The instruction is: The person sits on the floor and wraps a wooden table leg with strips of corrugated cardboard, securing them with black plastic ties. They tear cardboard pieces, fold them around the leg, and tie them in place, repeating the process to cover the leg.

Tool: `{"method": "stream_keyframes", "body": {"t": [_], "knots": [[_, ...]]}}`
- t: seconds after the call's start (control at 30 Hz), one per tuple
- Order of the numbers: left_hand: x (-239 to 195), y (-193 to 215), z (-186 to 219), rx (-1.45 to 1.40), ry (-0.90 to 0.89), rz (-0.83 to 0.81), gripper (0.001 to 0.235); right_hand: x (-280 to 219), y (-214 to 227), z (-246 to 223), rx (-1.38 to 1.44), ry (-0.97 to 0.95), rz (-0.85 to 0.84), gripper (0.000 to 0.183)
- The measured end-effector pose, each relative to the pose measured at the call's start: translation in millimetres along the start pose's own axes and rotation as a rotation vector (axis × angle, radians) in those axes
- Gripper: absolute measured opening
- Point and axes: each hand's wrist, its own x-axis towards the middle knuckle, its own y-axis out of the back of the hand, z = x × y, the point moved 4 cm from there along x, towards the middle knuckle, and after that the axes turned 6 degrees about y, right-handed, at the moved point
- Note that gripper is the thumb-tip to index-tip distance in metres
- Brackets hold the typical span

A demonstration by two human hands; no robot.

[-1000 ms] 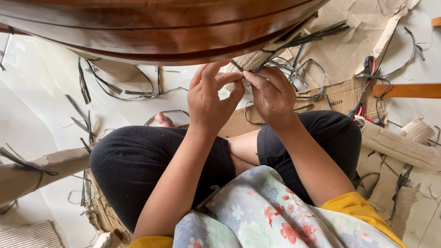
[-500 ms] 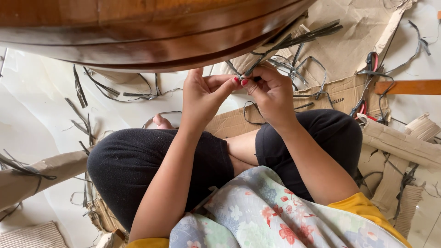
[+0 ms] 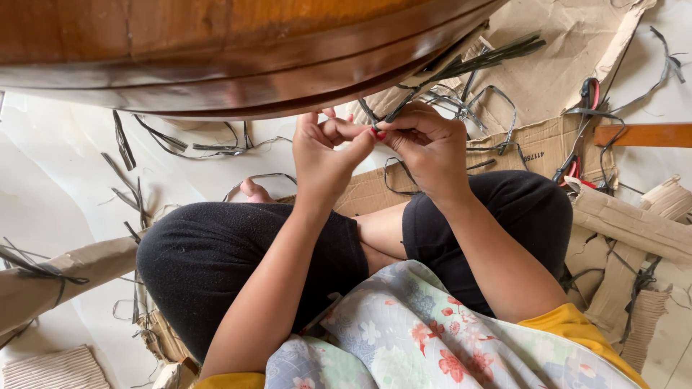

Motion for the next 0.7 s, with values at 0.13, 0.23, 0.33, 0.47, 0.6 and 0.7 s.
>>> {"method": "stream_keyframes", "body": {"t": [0.13, 0.23, 0.33, 0.47, 0.6, 0.7], "knots": [[-26, -17, 49, 0.188, -0.234, 0.043, 0.053, -2, 0, -8, -0.071, 0.045, -0.003, 0.012], [-34, -25, 70, 0.267, -0.335, 0.056, 0.05, -3, 1, -17, -0.124, 0.13, 0.018, 0.011], [-31, -20, 68, 0.304, -0.475, 0.052, 0.048, -1, 0, -27, -0.218, 0.229, 0.04, 0.014], [-24, -13, 59, 0.273, -0.485, 0.066, 0.048, 4, 3, -37, -0.289, 0.307, 0.054, 0.014], [-21, -13, 61, 0.27, -0.502, 0.077, 0.047, 9, 3, -52, -0.319, 0.355, 0.055, 0.016], [-20, -13, 57, 0.274, -0.516, 0.099, 0.046, 7, 4, -51, -0.361, 0.401, 0.053, 0.018]]}}
